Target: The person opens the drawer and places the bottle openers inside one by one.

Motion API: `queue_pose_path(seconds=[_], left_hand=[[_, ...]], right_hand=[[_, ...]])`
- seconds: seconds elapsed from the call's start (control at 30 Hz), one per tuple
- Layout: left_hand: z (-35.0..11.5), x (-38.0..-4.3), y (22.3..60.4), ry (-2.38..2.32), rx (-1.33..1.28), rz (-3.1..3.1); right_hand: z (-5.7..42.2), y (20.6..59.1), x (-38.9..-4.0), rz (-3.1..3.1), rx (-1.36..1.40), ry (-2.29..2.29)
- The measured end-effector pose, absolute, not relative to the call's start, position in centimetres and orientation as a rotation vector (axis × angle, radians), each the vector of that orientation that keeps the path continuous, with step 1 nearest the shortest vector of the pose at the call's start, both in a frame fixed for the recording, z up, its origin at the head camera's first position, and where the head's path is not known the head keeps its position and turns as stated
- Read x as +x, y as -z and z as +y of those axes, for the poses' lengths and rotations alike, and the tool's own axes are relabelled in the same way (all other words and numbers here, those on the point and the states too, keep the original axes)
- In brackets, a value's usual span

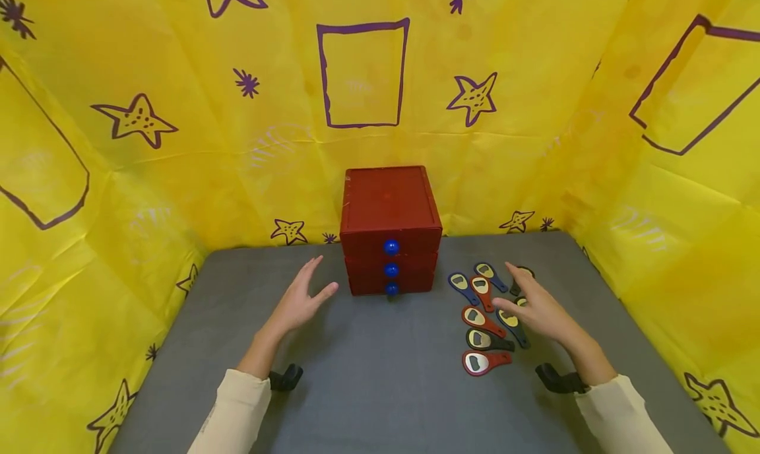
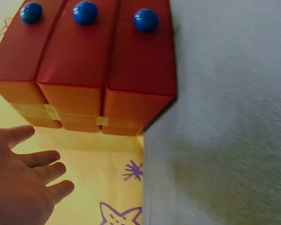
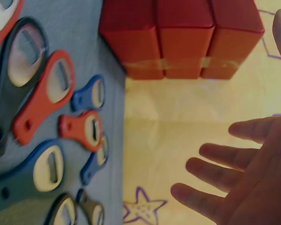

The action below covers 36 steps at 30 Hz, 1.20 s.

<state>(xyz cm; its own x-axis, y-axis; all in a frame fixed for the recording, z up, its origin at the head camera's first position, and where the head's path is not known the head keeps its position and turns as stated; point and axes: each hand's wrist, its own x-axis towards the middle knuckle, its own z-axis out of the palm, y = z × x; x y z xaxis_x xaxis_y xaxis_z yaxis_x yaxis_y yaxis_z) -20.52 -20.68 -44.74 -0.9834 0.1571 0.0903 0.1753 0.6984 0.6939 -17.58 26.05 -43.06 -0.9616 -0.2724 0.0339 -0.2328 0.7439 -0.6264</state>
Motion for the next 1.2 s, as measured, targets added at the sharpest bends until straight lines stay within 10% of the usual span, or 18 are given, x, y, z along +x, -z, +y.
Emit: queue_pose_path(seconds=[1.2], left_hand=[[-16.8,-25.9,38.7,1.794,-0.298,-2.420]], right_hand=[[16.3,39.2,-22.5,2.507,-0.599,1.427]])
